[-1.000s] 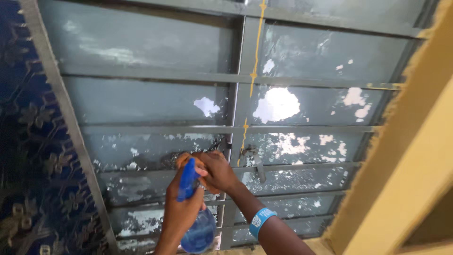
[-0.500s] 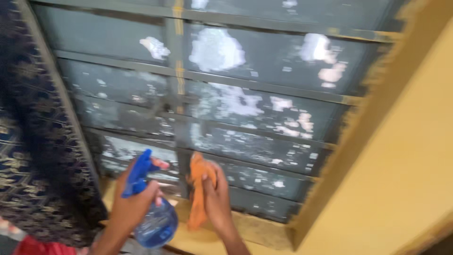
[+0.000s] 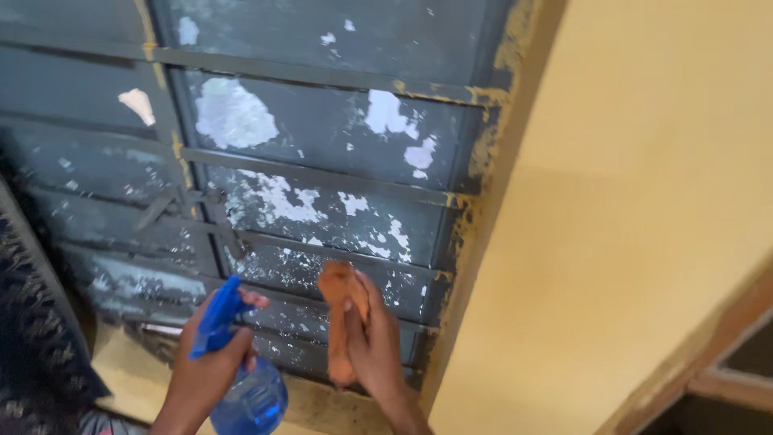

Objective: The person cleans a window by wiping its slats with a cloth while holding a spray bottle.

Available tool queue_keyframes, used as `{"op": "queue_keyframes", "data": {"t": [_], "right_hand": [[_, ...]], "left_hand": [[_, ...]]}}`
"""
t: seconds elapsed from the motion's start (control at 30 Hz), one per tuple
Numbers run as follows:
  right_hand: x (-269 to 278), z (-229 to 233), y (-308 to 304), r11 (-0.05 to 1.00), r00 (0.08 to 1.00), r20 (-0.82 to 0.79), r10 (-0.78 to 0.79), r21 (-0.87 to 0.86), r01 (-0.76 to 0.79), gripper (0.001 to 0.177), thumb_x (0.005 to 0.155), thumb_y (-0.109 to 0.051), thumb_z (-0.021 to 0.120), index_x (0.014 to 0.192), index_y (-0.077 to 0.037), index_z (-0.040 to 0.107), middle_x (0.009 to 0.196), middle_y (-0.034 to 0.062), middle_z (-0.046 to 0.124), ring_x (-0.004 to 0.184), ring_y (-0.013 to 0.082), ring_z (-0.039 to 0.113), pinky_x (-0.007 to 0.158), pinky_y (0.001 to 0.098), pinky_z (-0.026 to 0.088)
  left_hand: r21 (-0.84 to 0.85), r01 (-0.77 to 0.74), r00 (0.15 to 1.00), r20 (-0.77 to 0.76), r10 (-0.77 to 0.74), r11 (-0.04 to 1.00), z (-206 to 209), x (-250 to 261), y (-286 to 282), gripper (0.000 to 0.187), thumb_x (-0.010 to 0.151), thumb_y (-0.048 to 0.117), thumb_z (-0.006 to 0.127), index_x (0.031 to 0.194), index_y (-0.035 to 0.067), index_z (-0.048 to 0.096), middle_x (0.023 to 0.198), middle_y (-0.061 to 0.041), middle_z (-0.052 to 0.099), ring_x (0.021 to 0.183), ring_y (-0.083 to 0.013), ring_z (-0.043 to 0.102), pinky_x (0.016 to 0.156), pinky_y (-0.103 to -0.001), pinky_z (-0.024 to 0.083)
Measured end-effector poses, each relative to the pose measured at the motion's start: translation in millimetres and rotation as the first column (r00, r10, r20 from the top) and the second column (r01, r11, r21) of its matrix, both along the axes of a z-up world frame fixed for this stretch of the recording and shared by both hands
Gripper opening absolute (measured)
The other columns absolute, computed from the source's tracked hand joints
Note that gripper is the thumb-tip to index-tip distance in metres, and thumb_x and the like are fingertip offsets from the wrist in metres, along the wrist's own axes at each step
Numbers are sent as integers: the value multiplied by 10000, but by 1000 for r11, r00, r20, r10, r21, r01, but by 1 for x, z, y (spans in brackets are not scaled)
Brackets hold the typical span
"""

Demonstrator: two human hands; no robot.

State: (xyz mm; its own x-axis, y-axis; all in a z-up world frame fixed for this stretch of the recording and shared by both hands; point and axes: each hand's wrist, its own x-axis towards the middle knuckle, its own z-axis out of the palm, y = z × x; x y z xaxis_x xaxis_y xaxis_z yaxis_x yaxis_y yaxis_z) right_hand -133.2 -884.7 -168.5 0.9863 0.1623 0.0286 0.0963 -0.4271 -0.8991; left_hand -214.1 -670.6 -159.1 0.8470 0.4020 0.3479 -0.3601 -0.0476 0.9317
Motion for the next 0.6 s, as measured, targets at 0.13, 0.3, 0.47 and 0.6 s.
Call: {"op": "queue_keyframes", "data": {"t": [0.13, 0.3, 0.47, 0.6], "right_hand": [[51, 43, -9, 972, 401, 898, 180, -98, -215, 248, 980, -119, 574, 1210, -30, 603, 971, 200, 704, 895, 415, 666, 755, 501, 510], [76, 37, -23, 961, 415, 868, 274, -259, -93, 280, 877, -54, 592, 1152, -3, 605, 967, 215, 675, 926, 436, 644, 840, 541, 474], [84, 34, -28, 960, 424, 864, 271, -213, -180, 269, 868, -33, 585, 1134, -17, 617, 963, 212, 680, 950, 423, 651, 855, 518, 478], [84, 35, -29, 957, 404, 873, 273, -203, -207, 252, 866, -28, 585, 1116, -9, 618, 971, 215, 683, 956, 429, 653, 851, 518, 478]], "left_hand": [[54, -75, 996, 49, 73, 996, 16, -1, -30, 595, 779, -117, 543, 1339, 84, 528, 1134, -89, 714, 464, -120, 541, 432, -289, 484], [-21, -5, 998, 55, 6, 1000, 37, -9, -52, 418, 790, -106, 528, 1186, 25, 550, 1129, -104, 727, 462, -109, 561, 428, -291, 499], [-24, -16, 998, 57, 18, 1000, 52, -15, -58, 419, 793, -97, 532, 1187, 42, 560, 1113, -109, 729, 452, -117, 554, 427, -296, 488], [9, 1, 999, 50, -2, 1000, 51, -15, -58, 402, 787, -101, 526, 1165, 32, 566, 1109, -99, 716, 448, -126, 557, 428, -306, 493]]}}
